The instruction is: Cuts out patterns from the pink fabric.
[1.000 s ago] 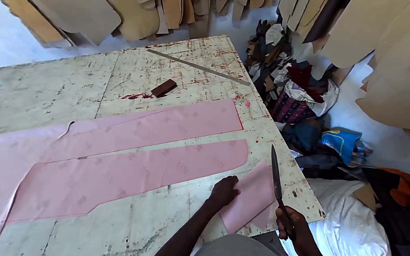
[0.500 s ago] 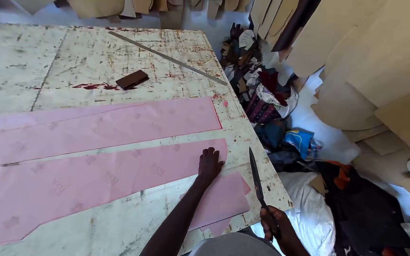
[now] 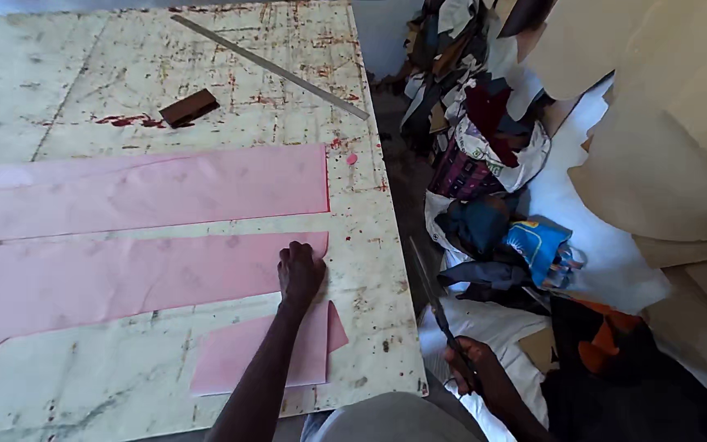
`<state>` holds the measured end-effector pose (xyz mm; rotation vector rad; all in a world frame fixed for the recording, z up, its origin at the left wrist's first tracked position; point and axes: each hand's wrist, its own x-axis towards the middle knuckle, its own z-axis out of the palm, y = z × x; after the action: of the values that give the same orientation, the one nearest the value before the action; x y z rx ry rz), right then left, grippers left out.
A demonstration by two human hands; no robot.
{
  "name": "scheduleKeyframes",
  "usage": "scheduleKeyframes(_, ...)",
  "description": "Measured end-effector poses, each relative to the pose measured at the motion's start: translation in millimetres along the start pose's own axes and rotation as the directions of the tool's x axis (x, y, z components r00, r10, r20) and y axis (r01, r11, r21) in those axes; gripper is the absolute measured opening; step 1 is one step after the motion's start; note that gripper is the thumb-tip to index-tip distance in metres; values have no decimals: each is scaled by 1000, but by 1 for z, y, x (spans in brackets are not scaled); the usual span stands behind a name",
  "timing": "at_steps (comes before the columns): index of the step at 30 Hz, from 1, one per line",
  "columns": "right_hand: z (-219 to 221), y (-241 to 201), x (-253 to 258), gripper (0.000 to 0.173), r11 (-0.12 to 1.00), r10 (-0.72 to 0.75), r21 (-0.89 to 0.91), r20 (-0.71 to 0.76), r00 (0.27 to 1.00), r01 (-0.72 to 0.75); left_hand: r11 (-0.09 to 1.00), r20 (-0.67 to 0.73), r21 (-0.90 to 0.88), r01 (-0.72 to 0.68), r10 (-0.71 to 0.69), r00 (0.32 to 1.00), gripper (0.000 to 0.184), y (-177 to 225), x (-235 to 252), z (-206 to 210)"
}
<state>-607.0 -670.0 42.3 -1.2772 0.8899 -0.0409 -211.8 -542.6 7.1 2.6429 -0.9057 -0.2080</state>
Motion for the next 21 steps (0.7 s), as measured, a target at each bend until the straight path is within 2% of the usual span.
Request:
scheduleKeyframes(5,-64,-30,16,34,996,-90,-7,-70,993,90,988,8,65,141,-142,990,33,26,-2,-1)
scheduleKeyframes(8,-77,-36,16,32,985,-166,34,-103,981,170,979,-2,136,153,-154,988,33,28,0,1)
scheduleKeyframes(11,-76,-41,3,31,972,-198,107,-94,976,208,978,-56,108,177,-172,984,26,29,1,6)
scheduleKeyframes(14,-74,-49,-2,42,972,-203,123,16,979,199,972,-101,34,230,-226,969,29,33,4,10)
scheduleKeyframes(16,-72,-56,2,42,982,-171,96,119,978,160,970,-120,4,245,-243,963,32,32,3,17)
scheduleKeyframes(21,-55,-102,69,43,998,-53,-20,349,936,64,948,-129,-9,319,-318,939,25,39,12,15)
